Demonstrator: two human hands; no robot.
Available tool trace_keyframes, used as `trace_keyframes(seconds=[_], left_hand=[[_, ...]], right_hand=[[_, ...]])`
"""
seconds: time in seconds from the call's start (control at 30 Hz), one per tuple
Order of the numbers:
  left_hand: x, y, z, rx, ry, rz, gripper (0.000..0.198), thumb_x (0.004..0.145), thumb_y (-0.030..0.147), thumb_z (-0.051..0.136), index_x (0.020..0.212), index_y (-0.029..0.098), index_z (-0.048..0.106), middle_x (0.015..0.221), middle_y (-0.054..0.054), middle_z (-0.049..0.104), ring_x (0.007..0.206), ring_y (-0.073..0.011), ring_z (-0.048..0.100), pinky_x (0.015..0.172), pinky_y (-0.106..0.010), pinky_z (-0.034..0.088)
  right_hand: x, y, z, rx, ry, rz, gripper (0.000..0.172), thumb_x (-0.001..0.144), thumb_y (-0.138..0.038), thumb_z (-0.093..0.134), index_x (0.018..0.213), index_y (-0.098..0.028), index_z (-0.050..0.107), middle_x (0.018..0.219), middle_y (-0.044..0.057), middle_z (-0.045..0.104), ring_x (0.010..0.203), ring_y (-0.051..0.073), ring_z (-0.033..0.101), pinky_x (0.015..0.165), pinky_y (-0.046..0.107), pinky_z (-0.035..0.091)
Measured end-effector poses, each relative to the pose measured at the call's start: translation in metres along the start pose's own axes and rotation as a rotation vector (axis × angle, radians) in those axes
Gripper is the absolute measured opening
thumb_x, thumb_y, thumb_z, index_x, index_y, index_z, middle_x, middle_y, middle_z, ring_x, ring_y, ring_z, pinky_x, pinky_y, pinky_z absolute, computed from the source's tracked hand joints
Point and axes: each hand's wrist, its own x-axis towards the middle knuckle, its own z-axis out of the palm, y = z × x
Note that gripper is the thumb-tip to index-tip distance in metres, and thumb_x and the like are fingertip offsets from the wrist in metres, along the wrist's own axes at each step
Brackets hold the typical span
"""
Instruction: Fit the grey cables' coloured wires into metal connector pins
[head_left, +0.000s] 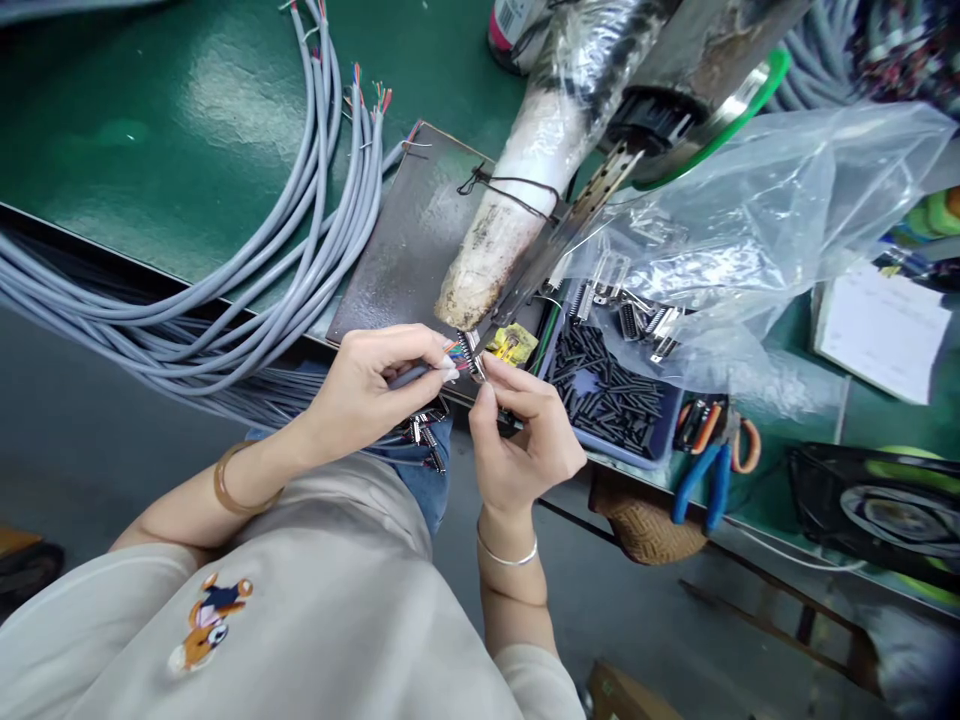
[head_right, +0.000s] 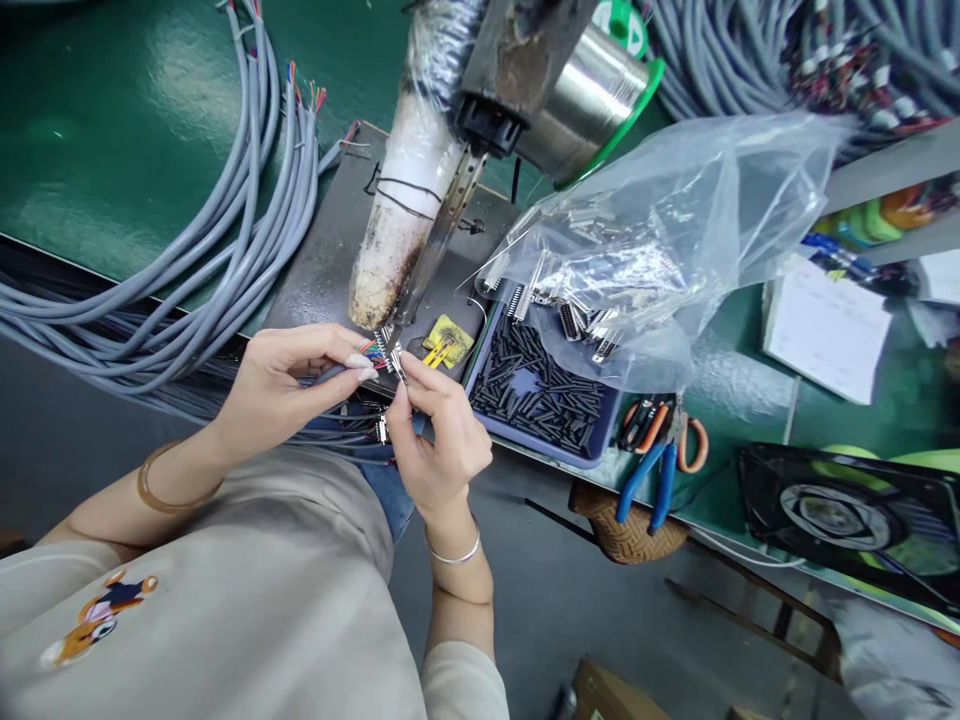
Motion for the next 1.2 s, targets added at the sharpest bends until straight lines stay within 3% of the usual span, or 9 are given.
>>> trace_keyframes(seconds=[0.17,0.37,1.2], left_hand=[[0.003,0.001,-0.003,0.064,-0.036,0.048,0.01,0.086,0.01,0.065,0.08,0.014,0.072,0.083,-0.004,0.075,0.068,-0.0095,0.061,0.058,-0.02,0.042],[0.006,0.005,-0.005,0.082,-0.066,-0.003,0.011,0.087,0.01,0.064,0.08,0.013,0.071,0.084,-0.006,0.074,0.069,-0.0111,0.061,0.058,-0.022,0.042],[0.011,0.014,-0.008,0.1,-0.056,-0.025,0.009,0.084,0.009,0.066,0.077,0.014,0.069,0.073,-0.001,0.067,0.058,-0.0072,0.051,0.052,-0.02,0.039]], right_hand=[[0.001,0.001,-0.001,-0.049,-0.004,-0.027,0.016,0.086,-0.008,0.069,0.093,-0.022,0.063,0.104,0.004,0.08,0.093,0.016,0.077,0.085,0.03,0.064],[0.003,0.001,-0.001,-0.051,-0.011,-0.027,0.015,0.087,-0.008,0.069,0.092,-0.022,0.064,0.105,0.004,0.08,0.093,0.016,0.077,0.083,0.029,0.064],[0.011,-0.005,-0.003,-0.093,-0.013,-0.046,0.018,0.084,-0.007,0.074,0.094,-0.02,0.067,0.104,0.005,0.08,0.094,0.015,0.077,0.085,0.027,0.063]])
